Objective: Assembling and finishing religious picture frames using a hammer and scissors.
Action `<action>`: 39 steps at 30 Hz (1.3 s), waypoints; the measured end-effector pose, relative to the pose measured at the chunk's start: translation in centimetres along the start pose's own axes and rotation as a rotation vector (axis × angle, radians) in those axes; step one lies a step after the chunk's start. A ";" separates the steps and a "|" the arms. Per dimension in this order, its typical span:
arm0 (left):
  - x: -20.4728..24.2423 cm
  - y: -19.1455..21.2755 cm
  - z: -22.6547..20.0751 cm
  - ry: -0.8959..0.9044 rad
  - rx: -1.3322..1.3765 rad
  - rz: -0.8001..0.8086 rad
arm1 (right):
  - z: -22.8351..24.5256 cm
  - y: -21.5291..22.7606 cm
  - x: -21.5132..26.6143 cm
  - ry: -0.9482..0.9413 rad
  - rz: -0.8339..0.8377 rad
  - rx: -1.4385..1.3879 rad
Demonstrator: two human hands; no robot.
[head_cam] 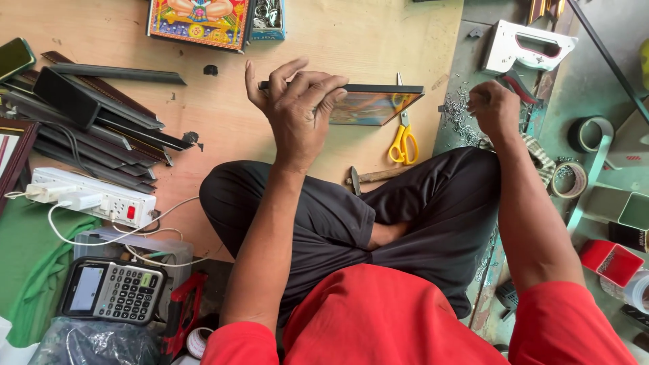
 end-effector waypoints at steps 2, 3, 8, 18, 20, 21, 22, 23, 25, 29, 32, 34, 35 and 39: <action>-0.1 0.5 -0.1 -0.005 -0.007 -0.007 | 1.8 0.5 1.0 0.021 -0.042 -0.003; -0.1 0.7 -0.2 -0.011 -0.015 -0.010 | 2.7 0.8 1.6 0.040 -0.083 -0.009; 0.3 0.6 0.0 0.000 -0.005 0.001 | 3.6 1.6 3.4 -0.093 -0.155 -0.549; 0.6 0.7 0.9 -0.014 0.064 0.079 | 17.9 0.7 6.9 0.347 -0.057 -0.827; 0.6 0.9 0.8 -0.004 0.056 0.079 | 21.4 -0.1 6.9 0.438 0.015 -0.752; 0.7 0.9 0.8 0.002 0.049 0.079 | 23.2 -0.5 6.9 0.529 0.084 -0.674; 0.7 0.9 0.7 0.003 0.052 0.079 | 26.3 -1.7 7.3 0.528 0.085 -0.672; 0.7 1.0 0.6 0.006 0.044 0.066 | 29.4 -3.0 7.7 0.516 0.109 -0.665; 0.6 1.2 0.5 0.010 0.038 0.049 | 31.9 -5.2 7.6 0.506 0.137 -0.656; 0.9 1.4 0.6 0.012 -0.008 -0.014 | 31.5 -8.8 6.4 0.696 0.166 -0.205; 1.0 1.3 0.9 0.023 -0.007 0.000 | 31.4 -10.4 5.9 0.733 0.152 -0.043; 1.0 1.5 1.1 0.038 0.006 0.026 | 31.1 -10.9 5.8 0.741 0.136 0.012; 1.0 1.6 1.1 0.054 0.027 0.056 | 30.9 -10.9 5.7 0.720 0.122 0.028; 0.8 1.4 1.0 0.092 0.068 0.102 | 30.9 -10.8 5.7 0.742 0.141 0.063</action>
Point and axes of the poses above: each hand's wrist, its own x-axis away from the middle knuckle, its own y-axis out of the back of the hand, z = x × y, the point moved 2 cm from there along -x, towards the middle knuckle, and after that the axes turned 14 degrees about -x, right-handed, at the moved point
